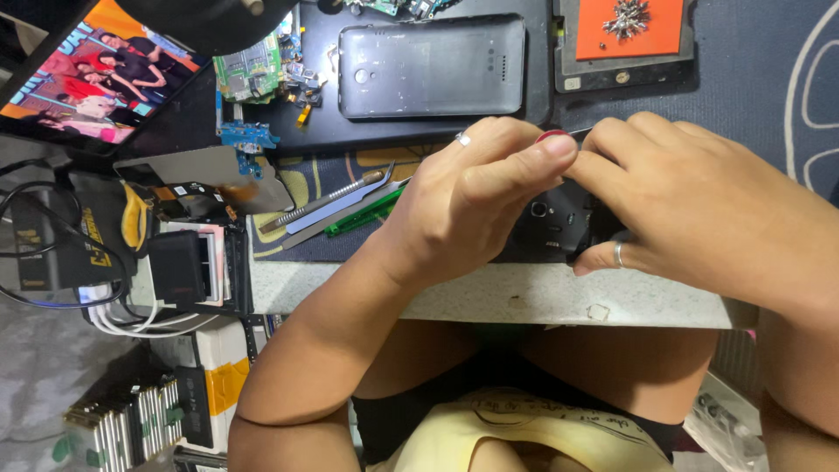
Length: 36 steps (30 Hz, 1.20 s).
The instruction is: The person cleans a workbench with a brush, then uses a screwdriver to remove screws from a mobile phone. They remove the back cover, extract the battery, and use a metal pick to pry open the phone casing.
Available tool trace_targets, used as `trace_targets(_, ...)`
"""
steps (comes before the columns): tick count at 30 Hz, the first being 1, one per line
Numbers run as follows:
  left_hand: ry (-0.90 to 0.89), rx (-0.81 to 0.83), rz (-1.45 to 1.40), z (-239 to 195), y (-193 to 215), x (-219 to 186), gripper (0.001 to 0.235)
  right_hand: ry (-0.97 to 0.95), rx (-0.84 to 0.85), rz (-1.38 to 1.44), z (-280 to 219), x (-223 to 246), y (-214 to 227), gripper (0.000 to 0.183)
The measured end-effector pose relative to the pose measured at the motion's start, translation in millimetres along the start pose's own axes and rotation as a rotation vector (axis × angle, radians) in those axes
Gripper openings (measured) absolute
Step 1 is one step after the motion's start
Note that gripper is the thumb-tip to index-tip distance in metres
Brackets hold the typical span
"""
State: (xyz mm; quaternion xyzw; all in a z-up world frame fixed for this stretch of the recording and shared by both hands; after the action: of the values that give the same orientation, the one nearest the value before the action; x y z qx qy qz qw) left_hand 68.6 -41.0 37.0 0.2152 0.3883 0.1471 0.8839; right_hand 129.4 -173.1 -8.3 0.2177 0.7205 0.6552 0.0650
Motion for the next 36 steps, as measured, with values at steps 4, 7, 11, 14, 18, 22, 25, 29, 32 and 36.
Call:
trace_targets(4,-0.022,-0.004,-0.001,0.4,0.7,-1.9,0.058,0.013,-0.028,-0.006,-0.1,1.2,1.7,0.093)
trace_targets(7,-0.034,0.023,0.034,1.4,-1.0,-1.3,0.06,0.019,-0.051,0.01,-0.5,1.2,3.0,0.09)
trace_targets(11,-0.021,-0.03,0.039,0.6,3.0,1.3,0.063,0.075,-0.112,0.073,-0.9,6.4,8.3,0.085)
trace_targets(14,-0.028,-0.041,0.069,-0.9,5.5,0.1,0.062,0.058,-0.092,0.07,0.5,5.5,8.2,0.09)
trace_targets(18,-0.048,-0.013,0.132,-5.6,6.0,-4.8,0.059,0.044,-0.052,0.103,4.0,11.4,4.8,0.078)
trace_targets(22,-0.078,-0.019,0.118,-3.4,14.0,-9.5,0.059,0.064,-0.114,0.195,7.6,20.3,8.9,0.076)
trace_targets(25,-0.096,0.023,0.121,1.8,17.0,-10.7,0.059,0.013,-0.055,0.108,1.6,9.0,12.1,0.088)
trace_targets(29,-0.107,0.002,0.139,2.3,19.9,-14.4,0.059,-0.14,0.117,0.081,-2.9,-11.3,8.2,0.099)
trace_targets(32,-0.152,-0.112,0.064,1.4,22.4,-20.9,0.06,-0.116,0.16,0.009,-4.0,-5.6,7.4,0.093)
trace_targets(36,-0.168,-0.099,-0.006,-0.2,11.1,-21.2,0.062,-0.136,0.232,0.036,-5.9,-6.5,4.4,0.088)
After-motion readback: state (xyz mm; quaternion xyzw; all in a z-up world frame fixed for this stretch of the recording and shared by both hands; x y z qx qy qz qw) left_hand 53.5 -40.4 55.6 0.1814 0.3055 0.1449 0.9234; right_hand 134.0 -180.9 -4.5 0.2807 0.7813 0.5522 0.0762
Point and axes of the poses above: each hand's wrist, its own z-axis towards the middle knuckle, its own y-axis out of the back of the hand, x = y × z, the point moved 8 cm from there along z, towards the middle knuckle, and after that the axes turned 1 degree about -y, right-handed, at the moved point
